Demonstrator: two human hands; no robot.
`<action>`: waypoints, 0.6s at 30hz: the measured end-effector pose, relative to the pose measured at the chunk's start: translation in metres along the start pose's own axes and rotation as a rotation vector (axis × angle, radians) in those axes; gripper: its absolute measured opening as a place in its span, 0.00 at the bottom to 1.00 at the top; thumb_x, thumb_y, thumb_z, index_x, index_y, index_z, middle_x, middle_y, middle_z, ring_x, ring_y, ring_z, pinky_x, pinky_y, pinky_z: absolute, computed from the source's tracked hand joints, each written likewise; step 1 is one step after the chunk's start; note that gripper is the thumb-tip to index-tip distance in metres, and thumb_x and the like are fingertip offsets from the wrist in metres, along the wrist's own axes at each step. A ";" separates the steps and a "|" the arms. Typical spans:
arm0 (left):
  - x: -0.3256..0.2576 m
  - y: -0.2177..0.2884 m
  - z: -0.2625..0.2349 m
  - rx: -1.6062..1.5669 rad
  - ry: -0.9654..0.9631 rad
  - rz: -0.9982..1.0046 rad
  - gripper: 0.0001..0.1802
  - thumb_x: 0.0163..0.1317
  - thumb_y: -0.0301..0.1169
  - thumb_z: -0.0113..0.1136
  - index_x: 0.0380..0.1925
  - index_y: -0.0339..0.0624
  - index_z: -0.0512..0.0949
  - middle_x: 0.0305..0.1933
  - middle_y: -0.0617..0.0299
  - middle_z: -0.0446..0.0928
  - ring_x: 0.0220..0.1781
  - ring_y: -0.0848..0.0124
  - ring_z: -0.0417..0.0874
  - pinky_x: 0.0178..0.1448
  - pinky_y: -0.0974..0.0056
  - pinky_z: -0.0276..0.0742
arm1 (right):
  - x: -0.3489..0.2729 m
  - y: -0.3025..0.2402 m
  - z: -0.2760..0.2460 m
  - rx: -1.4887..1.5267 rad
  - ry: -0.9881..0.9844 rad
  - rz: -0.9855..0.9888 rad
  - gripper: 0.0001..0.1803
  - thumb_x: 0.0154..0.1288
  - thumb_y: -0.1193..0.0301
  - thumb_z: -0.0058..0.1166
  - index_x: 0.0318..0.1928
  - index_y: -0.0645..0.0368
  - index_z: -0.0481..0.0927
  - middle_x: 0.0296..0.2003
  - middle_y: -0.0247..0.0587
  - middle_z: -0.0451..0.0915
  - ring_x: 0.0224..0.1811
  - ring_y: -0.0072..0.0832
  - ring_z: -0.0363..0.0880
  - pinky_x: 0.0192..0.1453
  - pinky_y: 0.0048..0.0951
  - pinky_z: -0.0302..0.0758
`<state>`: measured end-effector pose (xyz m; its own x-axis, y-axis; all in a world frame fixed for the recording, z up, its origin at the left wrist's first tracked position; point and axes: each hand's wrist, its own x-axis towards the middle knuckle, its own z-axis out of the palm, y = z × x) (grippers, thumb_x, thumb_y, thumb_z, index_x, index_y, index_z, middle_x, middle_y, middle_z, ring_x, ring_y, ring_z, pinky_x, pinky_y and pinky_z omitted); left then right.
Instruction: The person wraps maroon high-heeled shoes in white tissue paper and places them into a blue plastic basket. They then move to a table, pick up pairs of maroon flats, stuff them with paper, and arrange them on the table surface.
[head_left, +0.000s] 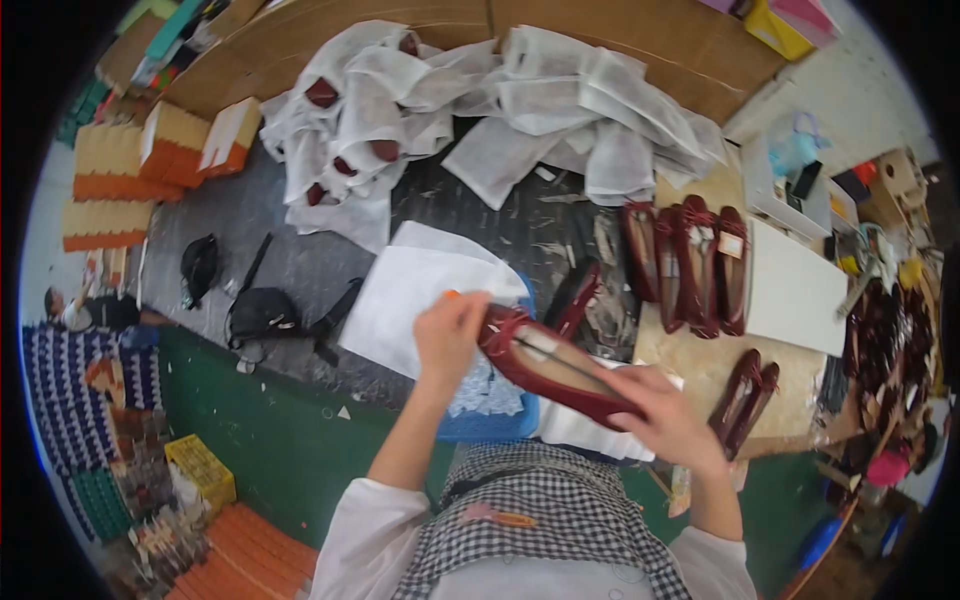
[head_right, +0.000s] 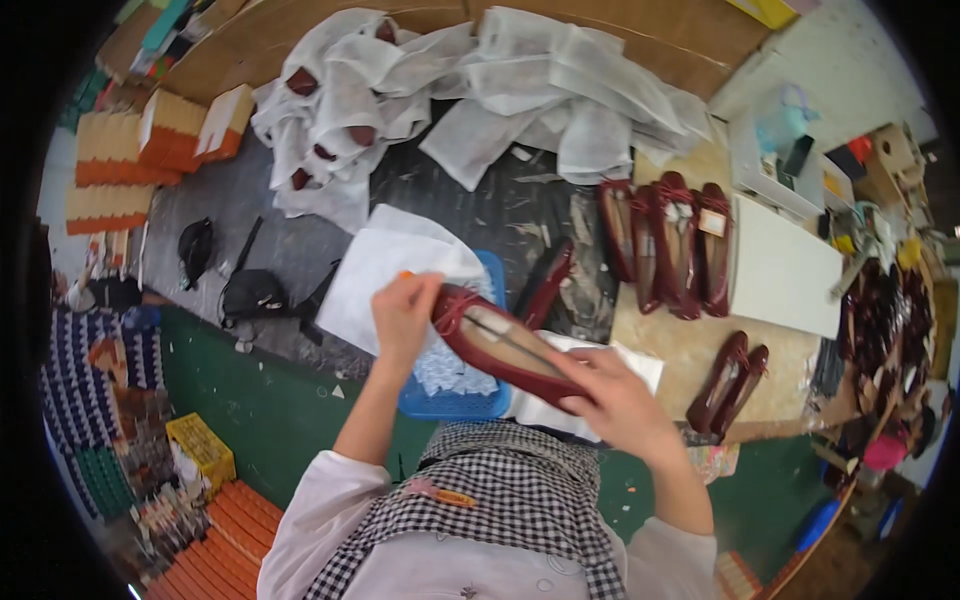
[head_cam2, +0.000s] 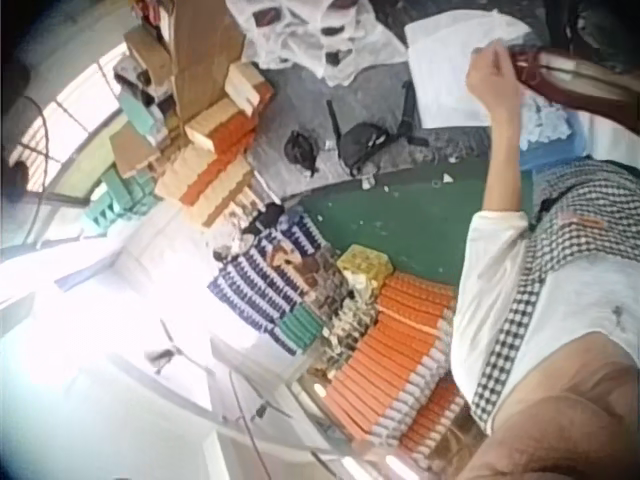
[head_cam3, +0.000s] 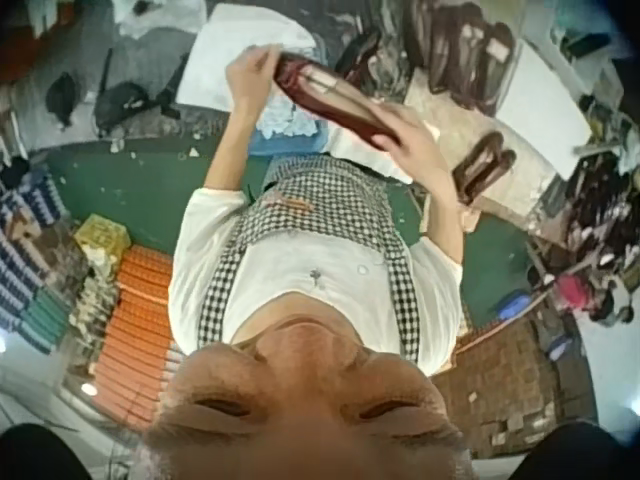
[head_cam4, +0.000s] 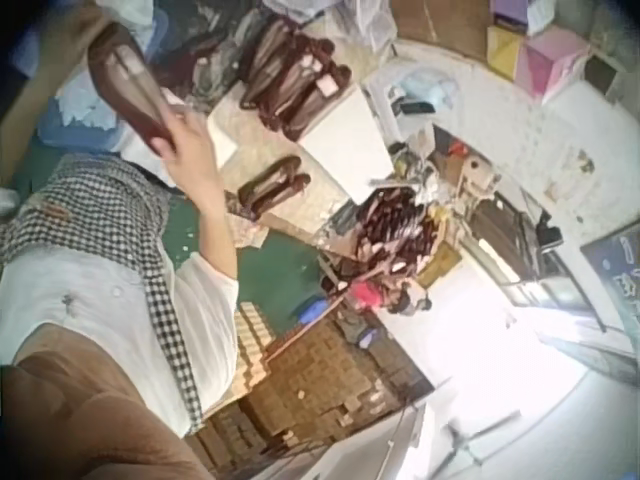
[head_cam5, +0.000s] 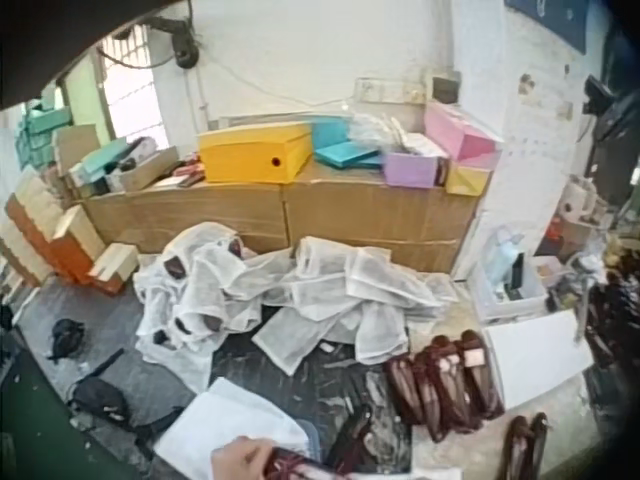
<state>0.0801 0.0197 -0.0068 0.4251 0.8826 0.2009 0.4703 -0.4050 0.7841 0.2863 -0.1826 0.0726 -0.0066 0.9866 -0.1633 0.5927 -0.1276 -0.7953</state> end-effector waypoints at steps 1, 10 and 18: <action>-0.013 0.008 -0.008 -0.007 -0.017 0.027 0.06 0.57 0.31 0.63 0.30 0.41 0.83 0.21 0.55 0.75 0.21 0.62 0.76 0.26 0.62 0.69 | 0.019 -0.014 0.018 0.055 -0.026 0.008 0.30 0.61 0.73 0.56 0.64 0.62 0.66 0.47 0.51 0.76 0.52 0.44 0.74 0.57 0.35 0.70; -0.009 0.017 -0.114 -0.358 0.379 -0.300 0.06 0.62 0.26 0.59 0.32 0.32 0.80 0.21 0.74 0.71 0.25 0.83 0.68 0.28 0.75 0.63 | 0.226 -0.080 0.111 1.014 0.130 -0.335 0.21 0.63 0.71 0.57 0.56 0.63 0.71 0.45 0.38 0.77 0.47 0.25 0.76 0.47 0.28 0.76; -0.001 -0.013 -0.047 -0.667 0.104 -0.483 0.15 0.64 0.31 0.58 0.19 0.38 0.76 0.18 0.76 0.67 0.20 0.86 0.60 0.23 0.74 0.50 | 0.113 0.069 0.061 0.068 0.368 -0.224 0.10 0.54 0.68 0.63 0.36 0.57 0.80 0.41 0.39 0.79 0.52 0.38 0.74 0.56 0.38 0.68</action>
<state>0.0370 0.0354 0.0104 0.2047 0.9538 -0.2201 0.0111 0.2225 0.9749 0.2777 -0.0862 -0.0365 0.1659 0.9597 0.2269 0.5552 0.0993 -0.8258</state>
